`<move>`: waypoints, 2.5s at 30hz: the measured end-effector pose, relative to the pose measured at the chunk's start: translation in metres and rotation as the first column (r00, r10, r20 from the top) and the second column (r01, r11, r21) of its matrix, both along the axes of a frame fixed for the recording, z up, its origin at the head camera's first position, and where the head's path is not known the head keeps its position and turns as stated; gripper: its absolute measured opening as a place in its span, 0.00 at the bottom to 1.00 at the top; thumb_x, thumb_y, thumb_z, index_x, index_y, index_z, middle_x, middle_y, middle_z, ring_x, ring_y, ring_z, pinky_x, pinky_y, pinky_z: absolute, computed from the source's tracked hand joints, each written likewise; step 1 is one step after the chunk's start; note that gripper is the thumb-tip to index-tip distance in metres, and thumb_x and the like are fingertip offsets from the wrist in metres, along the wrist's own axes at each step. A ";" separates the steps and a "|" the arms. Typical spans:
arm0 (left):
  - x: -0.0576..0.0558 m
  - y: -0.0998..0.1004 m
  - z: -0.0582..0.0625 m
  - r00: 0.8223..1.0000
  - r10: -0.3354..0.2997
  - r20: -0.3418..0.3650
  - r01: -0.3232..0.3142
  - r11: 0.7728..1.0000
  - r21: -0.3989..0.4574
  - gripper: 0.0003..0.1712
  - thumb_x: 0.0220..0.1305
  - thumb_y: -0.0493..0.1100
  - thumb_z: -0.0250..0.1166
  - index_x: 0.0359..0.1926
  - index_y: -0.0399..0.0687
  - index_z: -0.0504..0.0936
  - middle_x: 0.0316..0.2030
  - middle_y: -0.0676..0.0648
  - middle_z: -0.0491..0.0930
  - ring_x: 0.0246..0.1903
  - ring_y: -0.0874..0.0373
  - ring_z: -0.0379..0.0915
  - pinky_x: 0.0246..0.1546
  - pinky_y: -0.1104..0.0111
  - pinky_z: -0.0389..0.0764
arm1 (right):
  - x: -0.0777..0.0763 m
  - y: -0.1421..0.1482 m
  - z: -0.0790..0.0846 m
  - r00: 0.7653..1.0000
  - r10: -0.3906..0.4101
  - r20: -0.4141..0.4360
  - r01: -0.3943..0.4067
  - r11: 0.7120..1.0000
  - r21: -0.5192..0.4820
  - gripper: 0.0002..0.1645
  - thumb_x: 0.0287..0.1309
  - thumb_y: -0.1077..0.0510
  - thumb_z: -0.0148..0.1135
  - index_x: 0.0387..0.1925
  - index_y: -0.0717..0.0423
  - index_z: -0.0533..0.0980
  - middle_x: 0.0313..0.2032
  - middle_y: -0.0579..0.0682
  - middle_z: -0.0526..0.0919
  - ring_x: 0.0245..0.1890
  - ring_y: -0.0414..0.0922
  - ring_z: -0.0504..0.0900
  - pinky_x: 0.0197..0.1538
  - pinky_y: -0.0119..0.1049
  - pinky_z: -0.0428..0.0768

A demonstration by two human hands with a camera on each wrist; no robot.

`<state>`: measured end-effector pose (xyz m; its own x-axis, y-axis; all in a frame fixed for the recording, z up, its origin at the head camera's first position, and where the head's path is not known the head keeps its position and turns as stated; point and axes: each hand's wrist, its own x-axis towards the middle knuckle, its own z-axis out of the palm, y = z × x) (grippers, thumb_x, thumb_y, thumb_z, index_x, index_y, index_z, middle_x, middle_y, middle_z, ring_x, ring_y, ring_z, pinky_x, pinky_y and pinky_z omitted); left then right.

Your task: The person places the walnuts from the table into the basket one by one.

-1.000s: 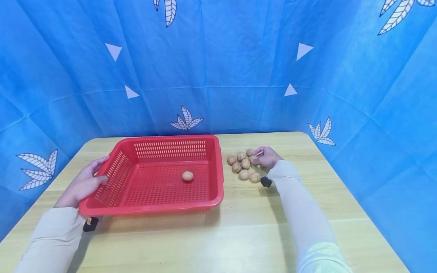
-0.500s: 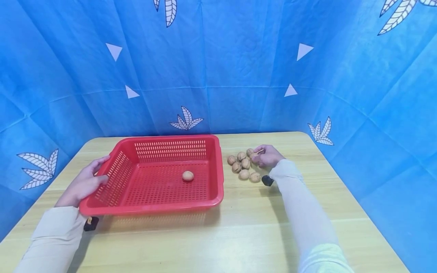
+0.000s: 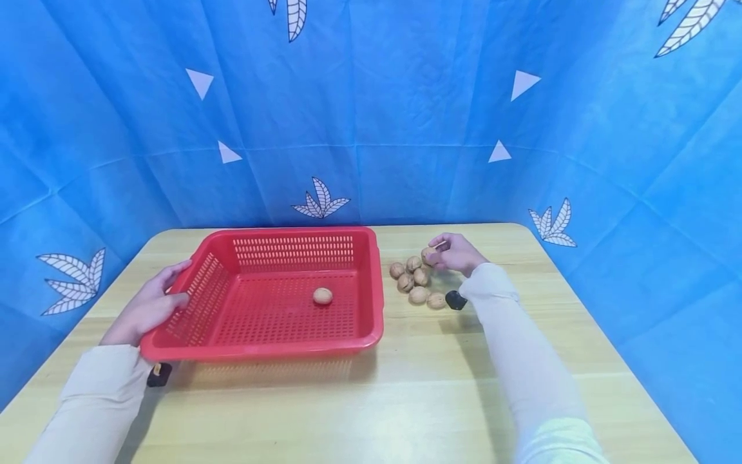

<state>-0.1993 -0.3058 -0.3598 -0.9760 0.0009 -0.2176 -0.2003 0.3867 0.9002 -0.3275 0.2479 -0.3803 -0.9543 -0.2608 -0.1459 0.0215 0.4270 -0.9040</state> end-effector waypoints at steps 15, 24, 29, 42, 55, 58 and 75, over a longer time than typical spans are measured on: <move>-0.003 -0.004 -0.002 1.000 -0.022 -0.019 0.022 1.000 -0.002 0.51 0.64 0.35 0.59 0.78 0.60 0.38 0.67 0.32 0.53 0.52 0.37 0.69 0.40 0.53 0.83 | 0.019 -0.037 0.052 0.998 0.053 -0.033 -0.053 0.999 0.004 0.24 0.62 0.61 0.61 0.56 0.69 0.67 0.52 0.64 0.70 0.46 0.56 0.78 0.53 0.44 0.78; -0.003 -0.004 0.000 0.999 -0.030 -0.028 0.029 0.999 -0.013 0.51 0.64 0.35 0.59 0.78 0.58 0.38 0.67 0.31 0.53 0.51 0.37 0.69 0.40 0.53 0.83 | 0.004 -0.053 0.054 0.995 0.073 -0.073 -0.072 0.997 0.014 0.23 0.61 0.61 0.63 0.54 0.68 0.69 0.49 0.61 0.72 0.44 0.52 0.81 0.53 0.44 0.79; -0.001 -0.003 0.000 0.999 -0.033 -0.033 0.032 0.999 -0.016 0.51 0.64 0.35 0.59 0.78 0.58 0.38 0.67 0.31 0.53 0.51 0.37 0.70 0.39 0.53 0.83 | 0.004 -0.068 0.059 0.994 0.083 -0.065 -0.084 0.996 -0.020 0.23 0.60 0.64 0.63 0.54 0.69 0.69 0.46 0.61 0.70 0.42 0.49 0.81 0.52 0.42 0.80; -0.001 -0.005 -0.001 0.998 -0.042 -0.054 0.040 0.999 -0.036 0.49 0.64 0.34 0.57 0.78 0.55 0.39 0.66 0.30 0.54 0.49 0.38 0.71 0.39 0.55 0.84 | 0.002 -0.111 0.067 0.995 0.087 -0.043 -0.090 0.994 -0.059 0.22 0.56 0.64 0.67 0.51 0.66 0.71 0.43 0.59 0.73 0.40 0.49 0.80 0.47 0.40 0.83; -0.005 0.000 -0.003 1.000 -0.021 -0.023 0.021 1.000 0.007 0.54 0.62 0.36 0.63 0.78 0.59 0.38 0.68 0.32 0.52 0.54 0.36 0.67 0.40 0.52 0.83 | 0.004 -0.143 0.066 0.990 0.131 -0.056 -0.132 0.991 -0.024 0.20 0.56 0.64 0.67 0.49 0.64 0.73 0.42 0.59 0.73 0.41 0.49 0.79 0.47 0.41 0.82; -0.004 0.000 -0.003 1.000 -0.013 -0.012 0.013 1.000 0.010 0.55 0.61 0.37 0.64 0.78 0.60 0.38 0.68 0.33 0.53 0.55 0.36 0.67 0.40 0.53 0.83 | 0.004 -0.150 0.063 0.988 0.143 -0.051 -0.144 0.989 -0.020 0.19 0.57 0.65 0.66 0.49 0.63 0.73 0.42 0.59 0.73 0.41 0.50 0.78 0.48 0.41 0.82; -0.002 -0.002 -0.001 1.000 -0.004 -0.022 0.004 1.000 0.008 0.55 0.61 0.37 0.64 0.78 0.59 0.38 0.68 0.33 0.53 0.55 0.35 0.66 0.40 0.52 0.83 | 0.006 -0.188 0.055 0.982 0.189 -0.006 -0.189 0.982 0.021 0.18 0.57 0.64 0.67 0.47 0.61 0.73 0.42 0.58 0.77 0.41 0.50 0.78 0.52 0.48 0.79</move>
<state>-0.2010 -0.3077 -0.3609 -0.9807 0.0062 -0.1956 -0.1786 0.3798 0.9077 -0.3220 0.0601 -0.3252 -0.8891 -0.4340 -0.1455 -0.0686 0.4407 -0.8950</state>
